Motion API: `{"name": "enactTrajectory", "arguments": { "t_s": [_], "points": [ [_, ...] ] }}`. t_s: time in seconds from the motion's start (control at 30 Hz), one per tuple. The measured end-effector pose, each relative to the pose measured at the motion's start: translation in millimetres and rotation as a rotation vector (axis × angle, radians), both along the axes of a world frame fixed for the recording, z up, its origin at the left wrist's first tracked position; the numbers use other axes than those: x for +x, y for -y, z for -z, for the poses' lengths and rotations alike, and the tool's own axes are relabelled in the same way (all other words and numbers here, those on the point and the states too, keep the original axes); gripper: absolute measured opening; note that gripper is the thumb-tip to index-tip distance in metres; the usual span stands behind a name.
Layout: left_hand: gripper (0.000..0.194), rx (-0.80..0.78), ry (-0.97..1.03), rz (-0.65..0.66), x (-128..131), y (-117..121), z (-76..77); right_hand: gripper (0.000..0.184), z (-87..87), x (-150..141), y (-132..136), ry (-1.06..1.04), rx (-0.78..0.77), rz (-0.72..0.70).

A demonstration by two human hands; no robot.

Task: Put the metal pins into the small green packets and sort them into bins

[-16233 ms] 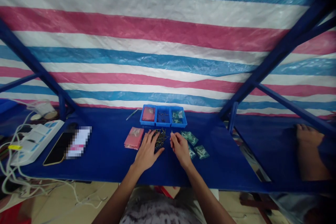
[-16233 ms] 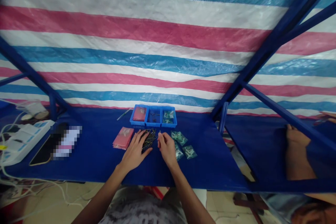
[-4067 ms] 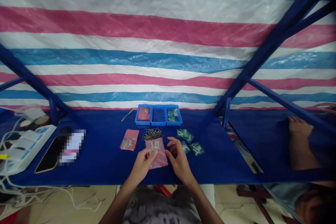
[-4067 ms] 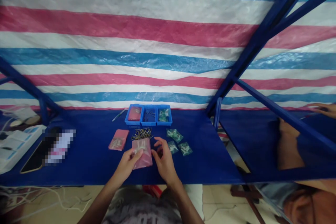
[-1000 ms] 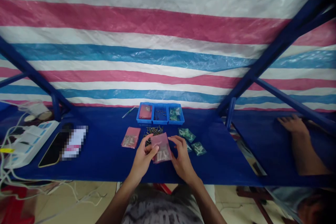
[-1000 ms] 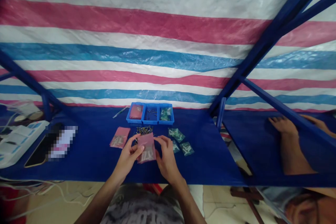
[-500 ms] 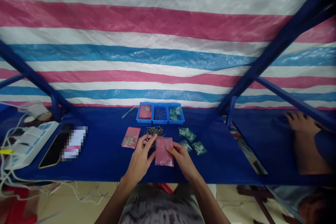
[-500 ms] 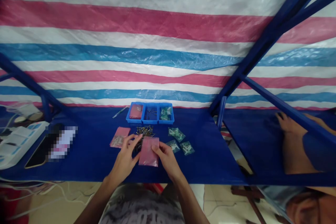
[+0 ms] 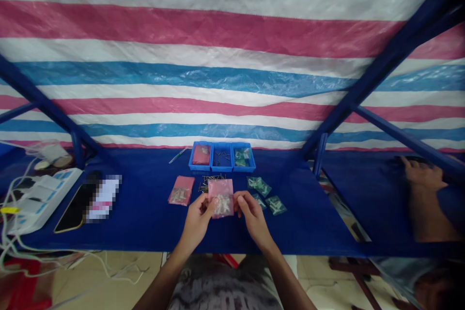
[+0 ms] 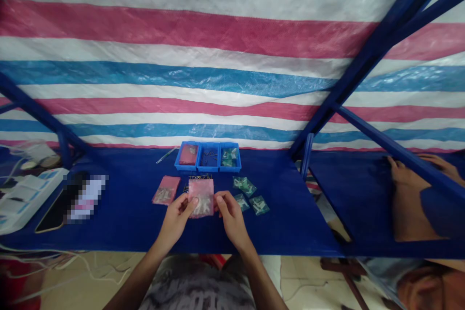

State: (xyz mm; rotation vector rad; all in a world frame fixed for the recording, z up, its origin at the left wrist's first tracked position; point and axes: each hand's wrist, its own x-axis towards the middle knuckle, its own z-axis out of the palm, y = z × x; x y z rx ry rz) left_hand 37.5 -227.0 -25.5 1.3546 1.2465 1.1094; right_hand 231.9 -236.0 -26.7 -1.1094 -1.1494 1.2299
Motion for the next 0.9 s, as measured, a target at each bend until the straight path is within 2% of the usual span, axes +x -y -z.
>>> {"name": "enactTrajectory", "arguments": {
  "t_s": [0.1,0.2,0.3,0.37,0.43,0.53,0.6,0.73,0.8,0.9],
  "points": [
    [0.041,-0.055,0.041,0.09,2.0,-2.3,0.1,0.035,1.0,-1.2,1.9,0.027,0.0,-0.076],
    [0.041,-0.116,0.054,0.203,2.6,-4.1,-1.9,0.032,6.6,-3.9,1.1,0.003,0.008,-0.066],
    [0.043,-0.093,0.033,0.243,-2.2,-13.5,-6.9,0.032,14.3,-5.4,-1.5,-0.051,-0.004,-0.034],
    [0.045,-0.024,0.006,0.183,-9.9,-29.4,-11.9,0.039,19.2,-4.9,-2.8,-0.067,-0.025,0.005],
    [0.049,0.075,-0.041,0.053,-20.7,-54.6,-18.0,0.043,23.8,-3.5,-3.1,-0.057,-0.047,0.044],
    [0.051,0.237,-0.242,-0.171,-38.8,-104.2,-26.6,0.046,30.1,-0.8,-1.4,-0.03,-0.056,0.087],
    [0.049,0.306,-0.402,-0.263,-48.5,-137.8,-29.7,0.046,33.6,0.4,0.7,-0.012,-0.047,0.103],
    [0.04,0.245,-0.864,-0.187,-55.4,-184.9,-26.1,0.045,39.0,1.4,4.4,0.015,-0.033,0.11],
    [0.037,0.226,-0.946,-0.174,-52.9,-194.6,-21.5,0.045,41.2,1.8,5.3,0.018,-0.04,0.107],
    [0.038,0.24,-1.017,-0.188,-45.5,-195.2,-16.1,0.045,43.3,2.5,5.4,0.025,-0.041,0.111]
  ]
}}
